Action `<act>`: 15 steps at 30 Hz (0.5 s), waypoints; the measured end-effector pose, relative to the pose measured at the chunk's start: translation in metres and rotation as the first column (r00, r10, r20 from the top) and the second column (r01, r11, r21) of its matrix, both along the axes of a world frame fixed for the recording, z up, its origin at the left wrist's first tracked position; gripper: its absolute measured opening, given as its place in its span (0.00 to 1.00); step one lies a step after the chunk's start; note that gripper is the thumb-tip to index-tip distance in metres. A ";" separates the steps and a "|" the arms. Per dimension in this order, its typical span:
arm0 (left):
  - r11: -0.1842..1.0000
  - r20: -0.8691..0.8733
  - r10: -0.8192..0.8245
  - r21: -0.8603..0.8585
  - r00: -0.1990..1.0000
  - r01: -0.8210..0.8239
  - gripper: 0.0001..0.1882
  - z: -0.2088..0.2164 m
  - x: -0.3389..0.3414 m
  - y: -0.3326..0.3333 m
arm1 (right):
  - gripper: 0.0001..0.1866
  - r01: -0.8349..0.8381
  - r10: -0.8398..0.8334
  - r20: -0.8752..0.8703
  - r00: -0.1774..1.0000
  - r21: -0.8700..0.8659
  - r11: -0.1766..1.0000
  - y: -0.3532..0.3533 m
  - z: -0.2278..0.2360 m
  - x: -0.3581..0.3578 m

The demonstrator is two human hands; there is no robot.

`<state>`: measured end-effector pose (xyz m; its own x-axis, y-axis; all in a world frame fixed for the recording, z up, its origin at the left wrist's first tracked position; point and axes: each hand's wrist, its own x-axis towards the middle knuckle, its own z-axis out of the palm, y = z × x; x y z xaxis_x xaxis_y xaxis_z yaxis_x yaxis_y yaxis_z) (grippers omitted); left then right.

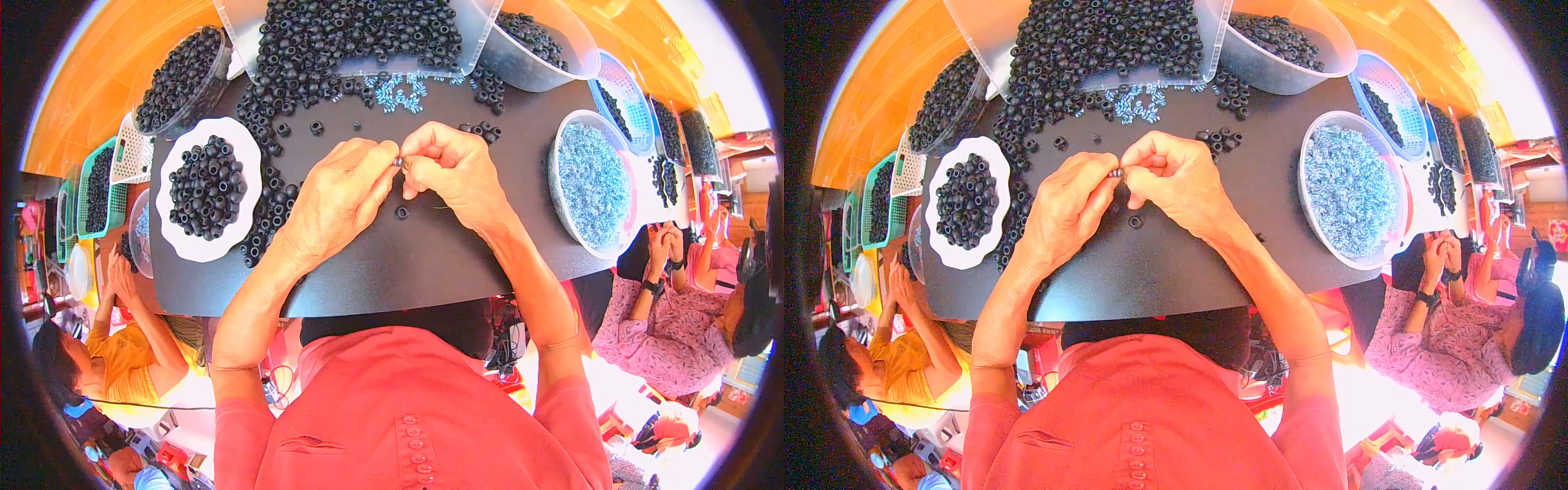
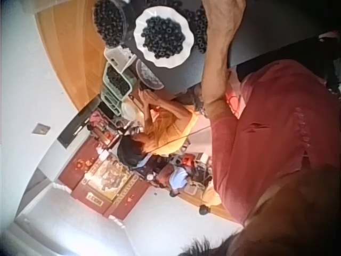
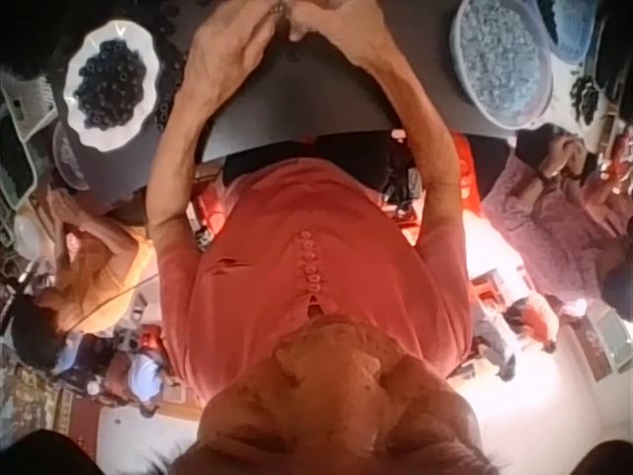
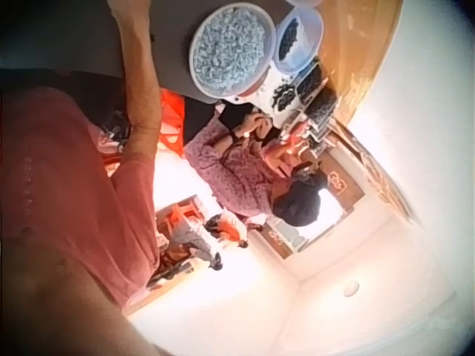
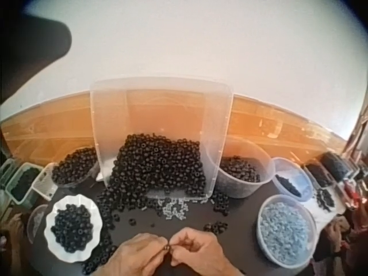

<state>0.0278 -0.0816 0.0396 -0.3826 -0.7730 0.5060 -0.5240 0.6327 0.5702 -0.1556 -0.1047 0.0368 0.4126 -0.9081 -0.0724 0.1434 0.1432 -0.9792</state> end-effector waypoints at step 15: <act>0.759 -0.457 -0.046 0.562 0.888 0.328 0.15 0.007 0.006 -0.004 | 0.04 0.038 -0.036 0.017 0.999 -0.215 0.976 0.008 -0.001 0.003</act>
<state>0.0341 -0.0855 0.0468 -0.4310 -0.8979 0.0897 -0.0743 0.1344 0.9881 -0.1522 -0.0972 0.0353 0.3780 -0.9163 0.1320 0.1575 -0.0768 -0.9845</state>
